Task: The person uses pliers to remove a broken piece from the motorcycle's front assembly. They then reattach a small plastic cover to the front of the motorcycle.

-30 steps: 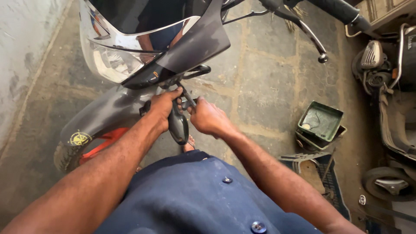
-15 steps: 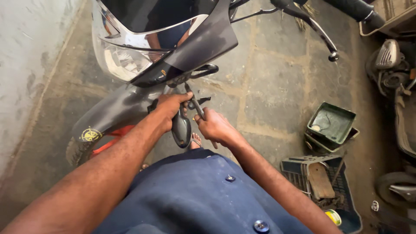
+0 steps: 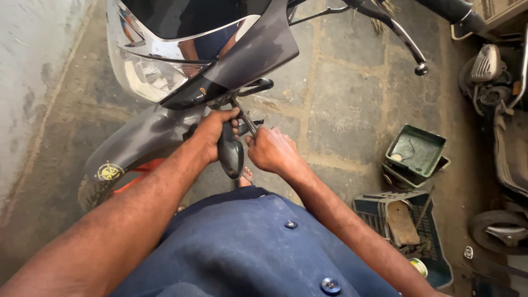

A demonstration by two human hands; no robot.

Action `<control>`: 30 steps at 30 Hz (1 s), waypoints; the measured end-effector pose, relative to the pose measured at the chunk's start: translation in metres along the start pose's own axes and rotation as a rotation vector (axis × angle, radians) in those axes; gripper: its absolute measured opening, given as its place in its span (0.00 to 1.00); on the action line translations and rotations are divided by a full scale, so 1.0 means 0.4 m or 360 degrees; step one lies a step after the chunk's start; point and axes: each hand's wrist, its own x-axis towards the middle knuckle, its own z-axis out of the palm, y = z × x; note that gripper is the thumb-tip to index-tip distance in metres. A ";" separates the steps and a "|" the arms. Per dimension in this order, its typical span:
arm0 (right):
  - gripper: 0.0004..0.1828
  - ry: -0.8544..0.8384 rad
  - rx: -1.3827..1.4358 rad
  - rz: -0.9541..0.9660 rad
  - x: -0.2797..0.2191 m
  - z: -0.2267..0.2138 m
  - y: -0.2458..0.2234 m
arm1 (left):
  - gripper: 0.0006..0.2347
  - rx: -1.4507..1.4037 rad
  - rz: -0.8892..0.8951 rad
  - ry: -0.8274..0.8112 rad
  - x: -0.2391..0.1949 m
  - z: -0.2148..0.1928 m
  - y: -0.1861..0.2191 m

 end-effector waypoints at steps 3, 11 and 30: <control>0.24 0.0048 0.0023 0.0000 -0.006 0.001 -0.005 | 0.07 -0.0092 -0.0046 -0.0055 0.014 -0.003 -0.003; 0.26 0.0108 -0.0099 0.0005 -0.012 -0.005 -0.051 | 0.08 -0.0265 -0.0084 -0.0266 0.006 -0.007 -0.001; 0.22 0.0156 -0.0244 0.0081 -0.001 0.046 -0.126 | 0.08 -0.0376 -0.0208 -0.0424 0.023 -0.059 0.028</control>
